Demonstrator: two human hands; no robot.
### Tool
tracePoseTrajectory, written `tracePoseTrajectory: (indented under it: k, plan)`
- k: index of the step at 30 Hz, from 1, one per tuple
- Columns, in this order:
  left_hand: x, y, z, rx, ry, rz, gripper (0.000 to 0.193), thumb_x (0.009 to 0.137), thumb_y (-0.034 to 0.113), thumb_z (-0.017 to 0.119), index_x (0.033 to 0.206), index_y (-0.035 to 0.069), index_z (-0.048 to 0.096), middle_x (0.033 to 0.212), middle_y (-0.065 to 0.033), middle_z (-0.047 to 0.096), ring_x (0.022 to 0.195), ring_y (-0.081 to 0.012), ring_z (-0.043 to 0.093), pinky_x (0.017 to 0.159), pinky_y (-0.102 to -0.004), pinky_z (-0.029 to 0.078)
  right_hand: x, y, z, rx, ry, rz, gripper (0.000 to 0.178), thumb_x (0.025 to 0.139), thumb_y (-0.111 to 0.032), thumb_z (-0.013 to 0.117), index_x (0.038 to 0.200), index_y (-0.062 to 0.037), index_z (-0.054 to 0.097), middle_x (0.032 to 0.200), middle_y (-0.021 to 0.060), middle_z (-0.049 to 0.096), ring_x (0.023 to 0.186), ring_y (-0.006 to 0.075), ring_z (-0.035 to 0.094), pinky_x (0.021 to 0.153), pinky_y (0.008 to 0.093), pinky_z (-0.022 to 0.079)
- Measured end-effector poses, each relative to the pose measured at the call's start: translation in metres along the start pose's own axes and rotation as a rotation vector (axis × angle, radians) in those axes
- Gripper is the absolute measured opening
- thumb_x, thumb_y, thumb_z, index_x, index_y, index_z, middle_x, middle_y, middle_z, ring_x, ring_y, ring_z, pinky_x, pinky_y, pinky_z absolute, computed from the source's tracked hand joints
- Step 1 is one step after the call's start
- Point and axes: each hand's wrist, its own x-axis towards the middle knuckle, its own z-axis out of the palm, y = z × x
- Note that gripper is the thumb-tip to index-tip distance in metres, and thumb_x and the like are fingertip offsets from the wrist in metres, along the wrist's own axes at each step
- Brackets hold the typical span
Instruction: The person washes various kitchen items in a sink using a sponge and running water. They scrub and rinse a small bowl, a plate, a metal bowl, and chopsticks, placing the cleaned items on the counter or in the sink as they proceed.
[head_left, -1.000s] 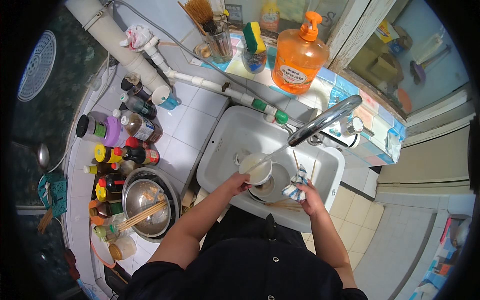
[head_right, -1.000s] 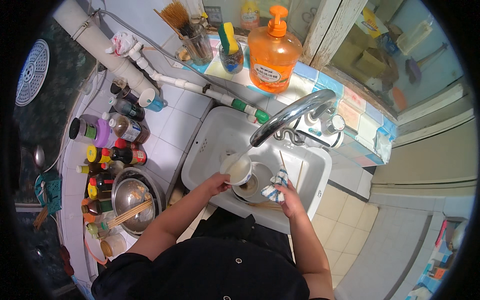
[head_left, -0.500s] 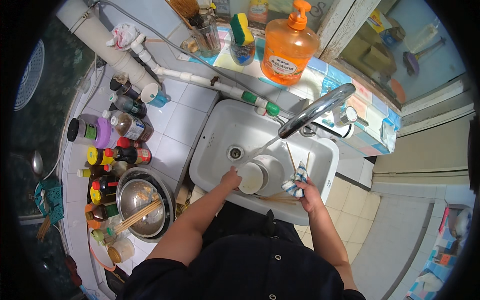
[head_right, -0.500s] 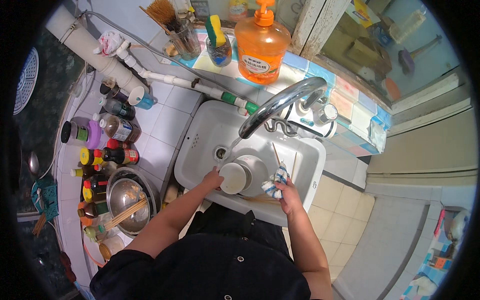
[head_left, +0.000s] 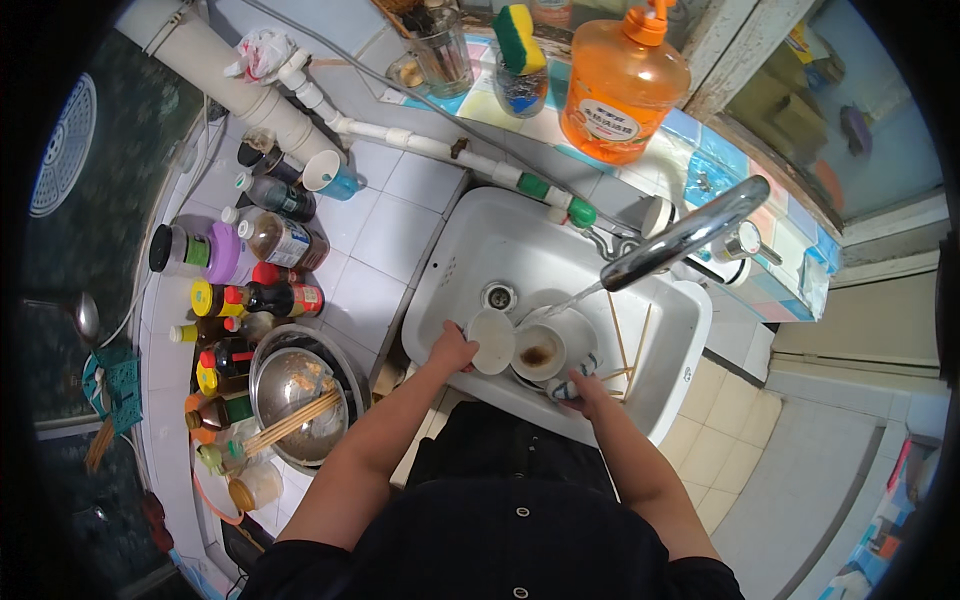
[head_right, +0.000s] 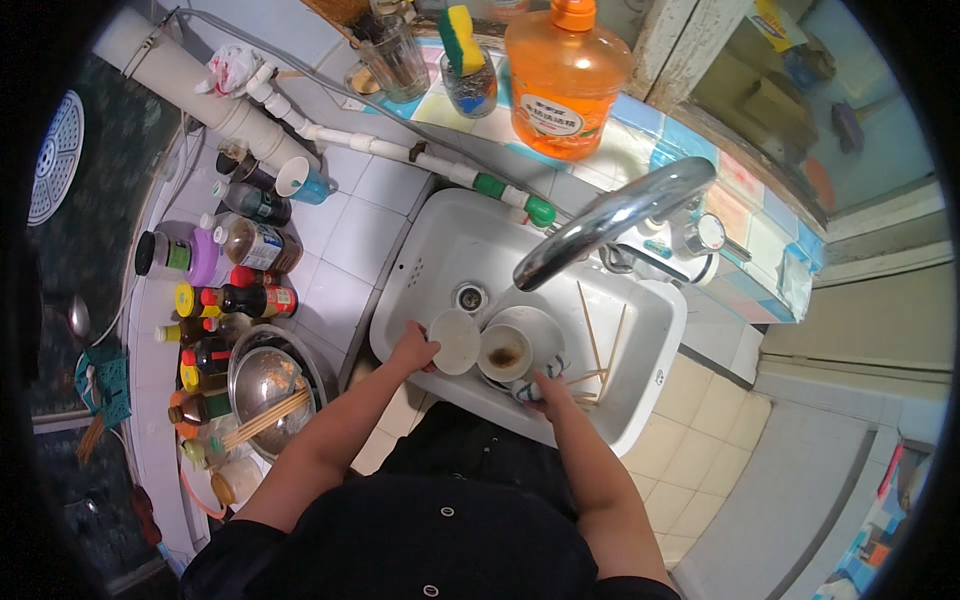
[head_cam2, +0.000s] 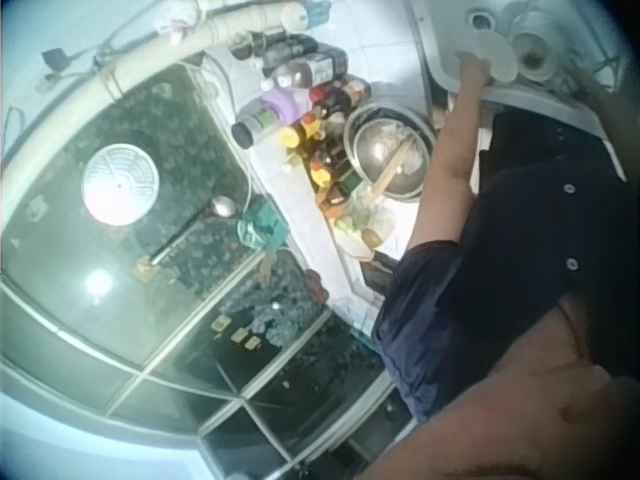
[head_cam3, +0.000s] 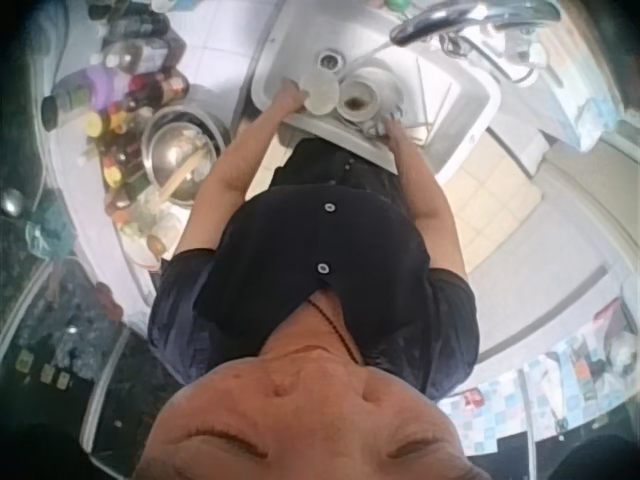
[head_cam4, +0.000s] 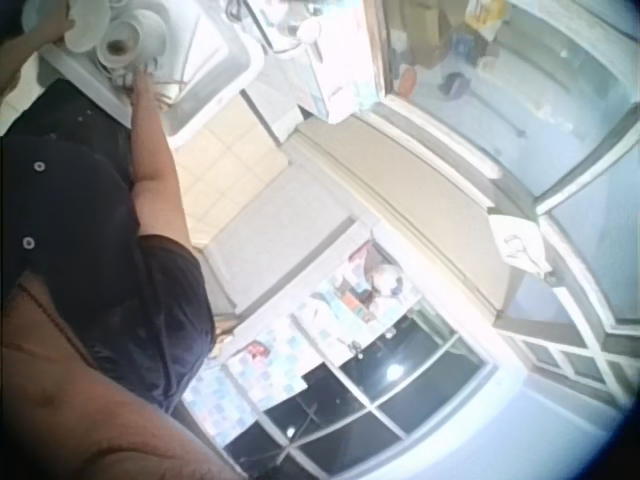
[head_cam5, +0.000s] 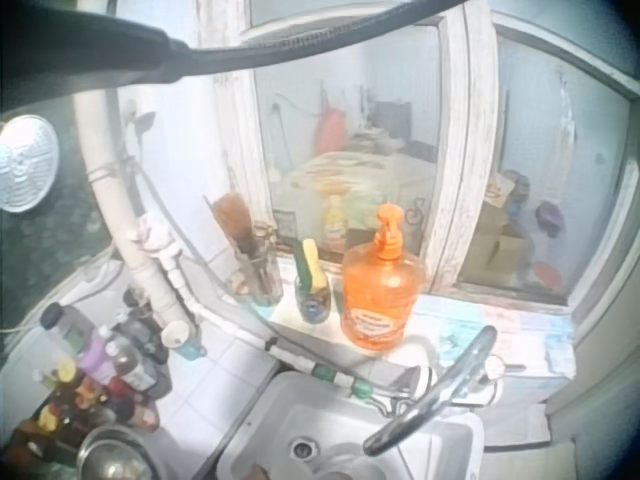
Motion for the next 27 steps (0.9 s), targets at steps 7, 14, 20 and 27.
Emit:
tracePoseTrajectory:
  k: [7,14,20,27]
  plan:
    - [-0.007,0.002,-0.012,-0.137,-0.033,-0.075,0.049,0.071,0.016,0.057,0.104,-0.006,0.028,0.069,-0.0165,0.058,0.046,-0.0222,0.059,0.045,-0.0308,0.050,0.014,-0.018,0.035,-0.017,-0.068,0.070,0.033,0.082,-0.026,0.057,0.108,-0.0075,0.047,0.099,0.0110,0.056,0.085,0.0251,0.059,0.063,0.0393,0.056]
    - [-0.010,0.011,-0.023,-0.116,-0.038,-0.039,0.051,0.069,0.017,0.059,0.106,-0.003,0.031,0.077,-0.0171,0.058,0.047,-0.0233,0.059,0.047,-0.0305,0.050,0.017,-0.035,0.061,0.022,-0.210,0.036,0.035,0.080,-0.021,0.058,0.110,-0.0070,0.046,0.100,0.0121,0.055,0.087,0.0250,0.058,0.064,0.0384,0.056]
    - [0.028,-0.007,0.010,-0.155,-0.034,0.050,0.044,0.071,0.017,0.058,0.108,0.000,0.040,0.088,-0.0163,0.057,0.050,-0.0224,0.060,0.053,-0.0320,0.052,-0.011,-0.051,0.066,-0.005,0.017,-0.089,0.039,0.079,-0.015,0.056,0.113,-0.0063,0.041,0.110,0.0128,0.050,0.094,0.0263,0.056,0.068,0.0416,0.054]
    - [0.050,-0.002,0.035,-0.175,-0.081,0.036,0.044,0.075,0.015,0.057,0.113,-0.001,0.042,0.097,-0.0150,0.057,0.056,-0.0240,0.063,0.054,-0.0316,0.052,-0.056,-0.063,0.035,0.443,-0.612,-0.145,0.039,0.084,-0.014,0.051,0.120,-0.0057,0.040,0.115,0.0115,0.051,0.101,0.0269,0.054,0.085,0.0438,0.045]
